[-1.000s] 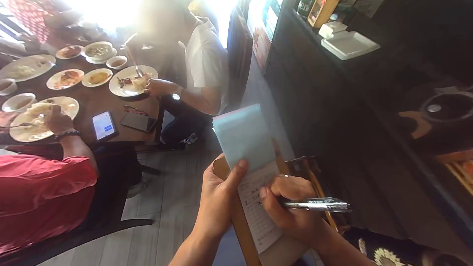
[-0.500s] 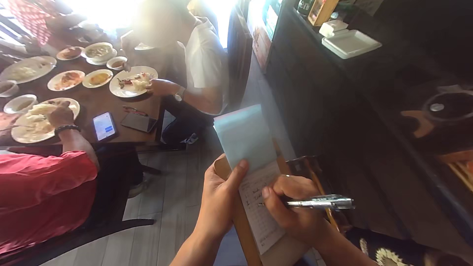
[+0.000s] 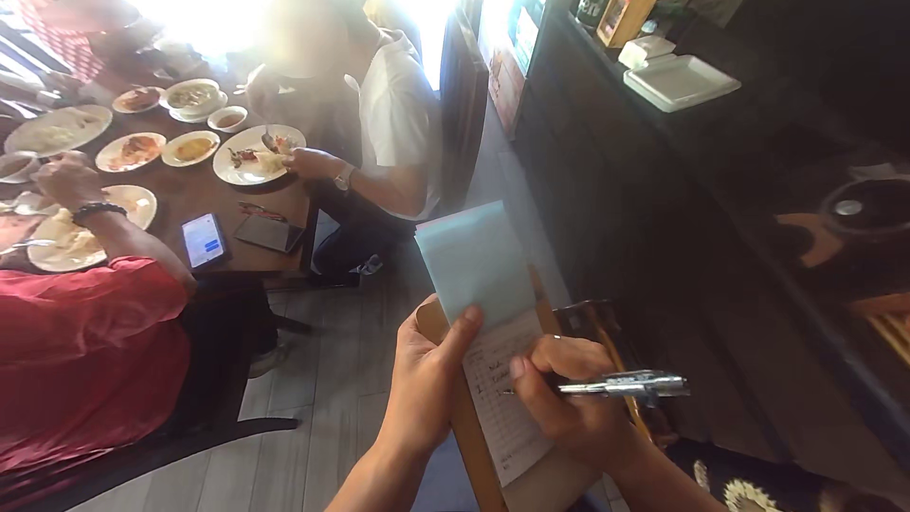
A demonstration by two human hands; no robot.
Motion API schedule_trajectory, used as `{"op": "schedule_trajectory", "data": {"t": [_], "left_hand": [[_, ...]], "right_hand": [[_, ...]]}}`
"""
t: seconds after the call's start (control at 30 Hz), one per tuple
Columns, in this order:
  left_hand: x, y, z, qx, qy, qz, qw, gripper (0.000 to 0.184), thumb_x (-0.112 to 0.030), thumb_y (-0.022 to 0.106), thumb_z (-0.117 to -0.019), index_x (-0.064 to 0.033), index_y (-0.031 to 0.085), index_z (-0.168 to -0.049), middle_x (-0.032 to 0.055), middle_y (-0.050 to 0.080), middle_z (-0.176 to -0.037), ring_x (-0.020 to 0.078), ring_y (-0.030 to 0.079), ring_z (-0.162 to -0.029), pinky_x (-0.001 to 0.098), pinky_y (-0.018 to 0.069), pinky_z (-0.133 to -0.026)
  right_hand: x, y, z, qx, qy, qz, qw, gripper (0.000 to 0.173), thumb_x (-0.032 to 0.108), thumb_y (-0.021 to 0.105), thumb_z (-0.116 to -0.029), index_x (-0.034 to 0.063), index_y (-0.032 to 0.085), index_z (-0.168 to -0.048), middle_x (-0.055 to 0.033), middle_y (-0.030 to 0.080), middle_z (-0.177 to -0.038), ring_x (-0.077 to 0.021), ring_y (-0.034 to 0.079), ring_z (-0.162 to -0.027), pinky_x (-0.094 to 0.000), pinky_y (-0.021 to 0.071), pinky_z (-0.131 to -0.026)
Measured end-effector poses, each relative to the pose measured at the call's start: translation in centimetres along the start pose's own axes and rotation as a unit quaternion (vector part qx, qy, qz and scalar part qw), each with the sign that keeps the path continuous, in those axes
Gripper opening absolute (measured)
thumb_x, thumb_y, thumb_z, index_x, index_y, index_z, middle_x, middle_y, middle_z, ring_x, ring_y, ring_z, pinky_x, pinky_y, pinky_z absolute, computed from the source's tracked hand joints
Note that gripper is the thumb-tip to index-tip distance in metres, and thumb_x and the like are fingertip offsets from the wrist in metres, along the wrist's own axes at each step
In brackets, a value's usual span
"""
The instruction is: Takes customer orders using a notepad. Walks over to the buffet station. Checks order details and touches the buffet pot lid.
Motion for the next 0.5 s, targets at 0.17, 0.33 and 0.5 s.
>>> {"op": "schedule_trajectory", "data": {"t": [0.17,0.33,0.5], "left_hand": [[-0.3,0.5,-0.3,0.01,0.013,0.017,1.0,0.02,-0.01,0.065,-0.0983,0.0034,0.064,-0.113,0.0185,0.074,-0.092,0.0244,0.075,-0.08,0.0394,0.0658,-0.074],[-0.5,0.7,-0.8,0.032,0.029,0.031,0.999,0.023,-0.01,0.066,-0.0982,0.0058,0.064,-0.115,0.016,0.074,-0.097,0.0221,0.075,-0.085,0.0387,0.0646,-0.08],[-0.7,0.9,-1.0,0.044,0.039,0.038,0.998,0.022,-0.008,0.066,-0.0977,0.0059,0.064,-0.115,0.0158,0.074,-0.097,0.0218,0.075,-0.086,0.0393,0.0642,-0.081]], "right_hand": [[-0.3,-0.3,0.1,-0.008,-0.004,-0.007,1.0,0.032,0.017,0.061,-0.0984,0.0098,0.05,-0.069,0.0024,0.05,-0.058,0.0013,0.05,-0.053,-0.0134,0.0397,-0.049],[-0.1,-0.5,-0.1,-0.004,0.01,0.033,0.999,0.035,0.021,0.062,-0.0974,0.009,0.05,-0.067,-0.0001,0.052,-0.057,-0.0005,0.053,-0.054,-0.0156,0.0411,-0.05],[0.0,-0.7,-0.3,0.014,0.02,0.04,0.999,0.035,0.018,0.063,-0.0971,0.0064,0.051,-0.067,-0.0032,0.055,-0.059,-0.0017,0.055,-0.056,-0.017,0.043,-0.051]]}}
Point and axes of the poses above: each hand's wrist, its own z-axis away from the middle knuckle, its own y-axis out of the palm, x = y × z, the point moved 4 cm from there along -z, towards the middle knuckle
